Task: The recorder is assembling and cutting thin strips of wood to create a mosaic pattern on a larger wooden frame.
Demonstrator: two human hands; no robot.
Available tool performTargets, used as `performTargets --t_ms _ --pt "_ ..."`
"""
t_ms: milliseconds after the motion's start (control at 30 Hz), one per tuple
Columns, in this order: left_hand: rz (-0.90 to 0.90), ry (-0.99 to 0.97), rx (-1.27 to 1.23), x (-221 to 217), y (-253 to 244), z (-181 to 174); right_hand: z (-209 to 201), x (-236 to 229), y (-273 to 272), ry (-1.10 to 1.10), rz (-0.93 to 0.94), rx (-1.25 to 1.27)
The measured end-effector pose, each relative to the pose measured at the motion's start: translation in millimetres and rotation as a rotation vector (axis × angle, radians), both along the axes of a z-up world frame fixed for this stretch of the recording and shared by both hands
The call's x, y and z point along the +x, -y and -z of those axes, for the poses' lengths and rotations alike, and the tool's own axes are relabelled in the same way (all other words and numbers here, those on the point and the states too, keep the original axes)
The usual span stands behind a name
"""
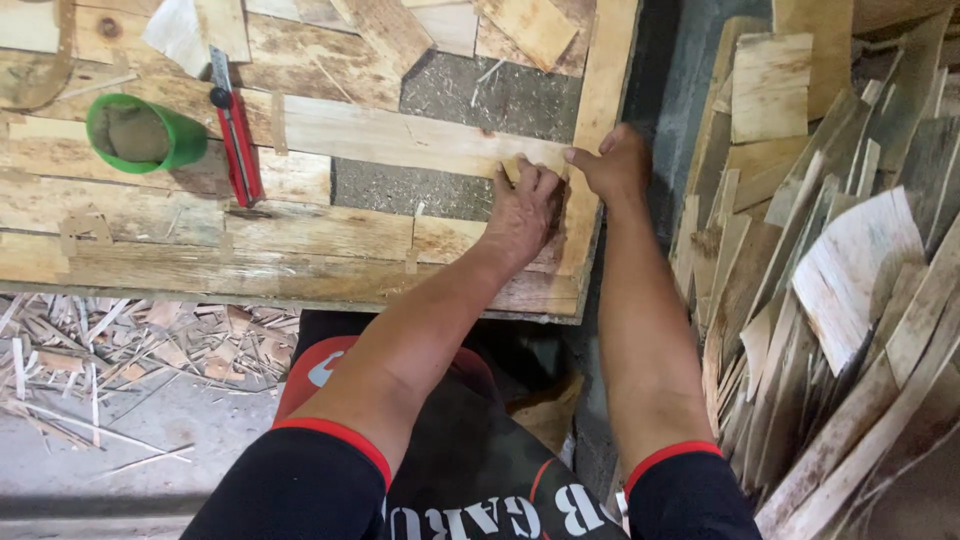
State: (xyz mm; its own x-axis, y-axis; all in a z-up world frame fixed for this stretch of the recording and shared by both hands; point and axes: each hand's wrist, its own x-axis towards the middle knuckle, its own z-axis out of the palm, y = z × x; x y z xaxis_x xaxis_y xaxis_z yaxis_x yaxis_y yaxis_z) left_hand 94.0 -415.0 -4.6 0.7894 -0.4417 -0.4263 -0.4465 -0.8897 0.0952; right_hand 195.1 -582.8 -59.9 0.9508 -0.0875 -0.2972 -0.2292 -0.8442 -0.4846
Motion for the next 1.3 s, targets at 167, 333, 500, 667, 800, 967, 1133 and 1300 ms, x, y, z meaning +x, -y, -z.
performTargets --t_ms 167,333,500,667,800,967,1133,1300 --pt "-0.064 -0.009 -0.091 -0.9 -0.8 -4.7 -5.0 -7.8 -5.3 -0.033 0.04 -0.035" --pt "-0.081 -0.005 -0.135 -0.3 1.4 -3.6 1.5 -11.0 0.0 0.04 0.064 0.024" --pt "-0.028 0.016 -0.044 -4.5 -0.3 -4.7 -2.1 -17.5 -2.4 0.086 -0.019 0.034" --pt "-0.09 -0.081 -0.121 2.3 -8.2 -36.6 -12.5 -22.5 -5.1 0.112 -0.039 0.027" --pt "-0.126 -0.146 -0.145 -0.7 -12.9 -39.3 1.3 -30.3 2.3 0.206 -0.166 0.071" --pt "-0.113 -0.146 -0.154 -3.2 -17.5 -34.1 -21.9 -43.3 -2.3 0.201 -0.227 0.079" --pt "-0.115 -0.179 -0.166 -1.7 -20.0 -30.5 -16.2 -38.3 4.0 0.172 -0.27 0.108" --pt "-0.111 -0.174 -0.162 -4.6 -26.0 -38.2 15.1 -21.9 11.7 0.069 -0.119 0.152"
